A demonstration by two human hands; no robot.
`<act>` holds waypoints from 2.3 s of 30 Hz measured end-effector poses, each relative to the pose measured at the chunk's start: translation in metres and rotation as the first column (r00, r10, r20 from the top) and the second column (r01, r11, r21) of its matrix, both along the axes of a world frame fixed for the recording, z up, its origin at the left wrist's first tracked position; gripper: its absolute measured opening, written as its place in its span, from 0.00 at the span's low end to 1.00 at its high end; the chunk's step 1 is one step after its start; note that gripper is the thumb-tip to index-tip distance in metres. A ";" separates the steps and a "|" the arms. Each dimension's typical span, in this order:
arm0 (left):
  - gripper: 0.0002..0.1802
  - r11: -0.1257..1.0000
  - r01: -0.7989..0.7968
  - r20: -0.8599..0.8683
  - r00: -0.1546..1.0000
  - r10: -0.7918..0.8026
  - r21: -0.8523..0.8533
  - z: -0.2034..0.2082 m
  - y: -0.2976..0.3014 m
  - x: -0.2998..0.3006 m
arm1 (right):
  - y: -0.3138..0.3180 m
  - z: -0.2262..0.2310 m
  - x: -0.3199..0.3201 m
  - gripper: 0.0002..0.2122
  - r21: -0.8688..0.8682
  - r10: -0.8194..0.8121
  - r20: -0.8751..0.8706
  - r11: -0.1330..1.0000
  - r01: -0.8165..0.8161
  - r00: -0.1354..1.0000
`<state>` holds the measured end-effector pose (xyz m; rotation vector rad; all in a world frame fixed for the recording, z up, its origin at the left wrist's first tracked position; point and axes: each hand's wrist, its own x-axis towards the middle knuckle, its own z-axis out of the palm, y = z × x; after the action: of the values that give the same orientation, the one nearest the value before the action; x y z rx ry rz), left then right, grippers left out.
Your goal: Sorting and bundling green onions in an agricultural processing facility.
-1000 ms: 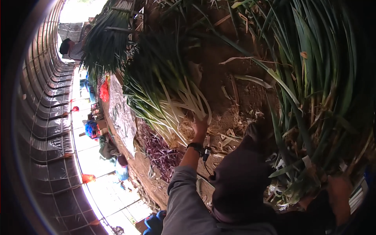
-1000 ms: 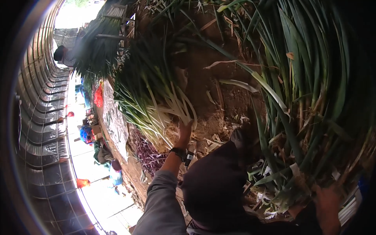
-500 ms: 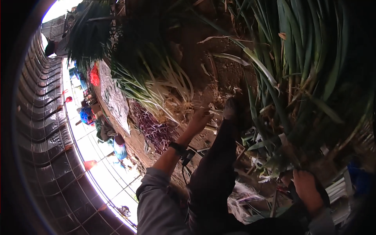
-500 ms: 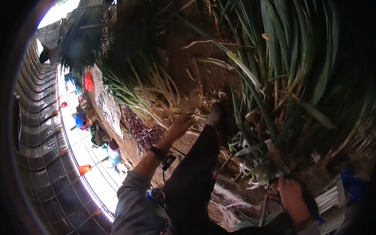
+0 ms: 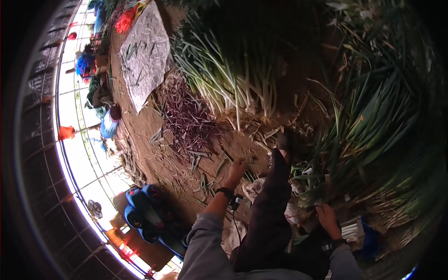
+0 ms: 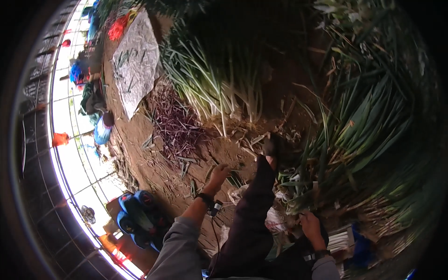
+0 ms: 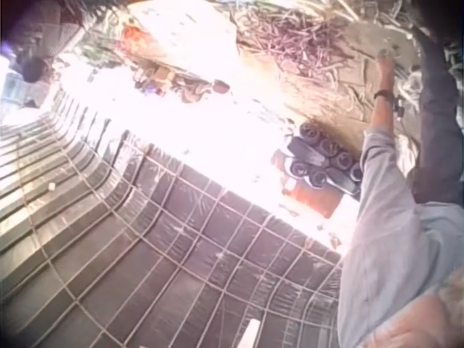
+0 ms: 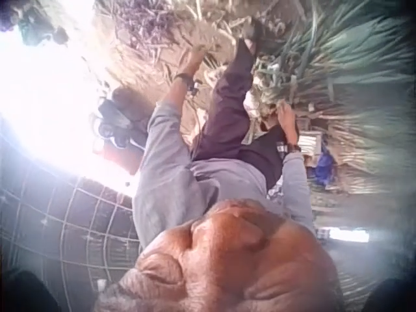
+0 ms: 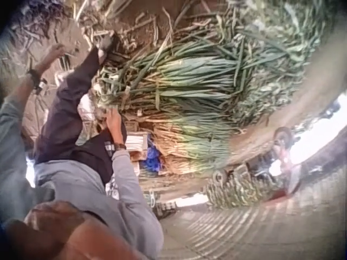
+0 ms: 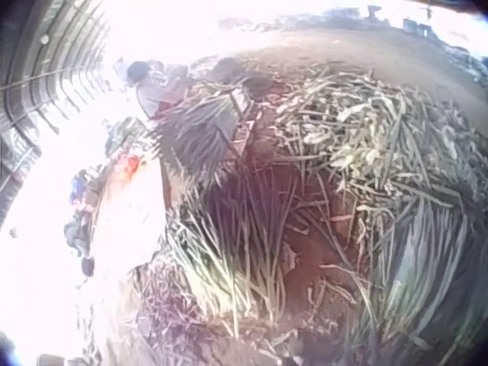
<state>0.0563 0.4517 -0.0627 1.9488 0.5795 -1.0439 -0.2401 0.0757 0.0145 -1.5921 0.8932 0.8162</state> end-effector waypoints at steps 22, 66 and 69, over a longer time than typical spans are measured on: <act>0.15 0.429 -0.838 -0.163 0.500 0.850 -0.337 0.101 -0.051 0.153 | 0.025 0.025 0.560 0.14 -0.335 0.737 0.295 0.676 -0.656 0.608; 0.15 -0.291 -0.916 -0.526 -0.110 0.843 -0.276 -0.073 0.336 0.281 | 0.665 -0.365 0.609 0.14 -0.518 0.961 0.260 0.216 -0.828 0.088; 0.15 -0.395 -0.880 -0.511 -0.220 0.831 -0.264 -0.081 0.347 0.282 | 0.663 -0.344 0.609 0.11 -0.361 0.958 0.285 0.063 -0.930 -0.046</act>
<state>0.3378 0.7990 -0.1437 0.2270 1.3520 -0.0102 0.3690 0.7388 -0.3296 -2.2714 -0.8793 1.2210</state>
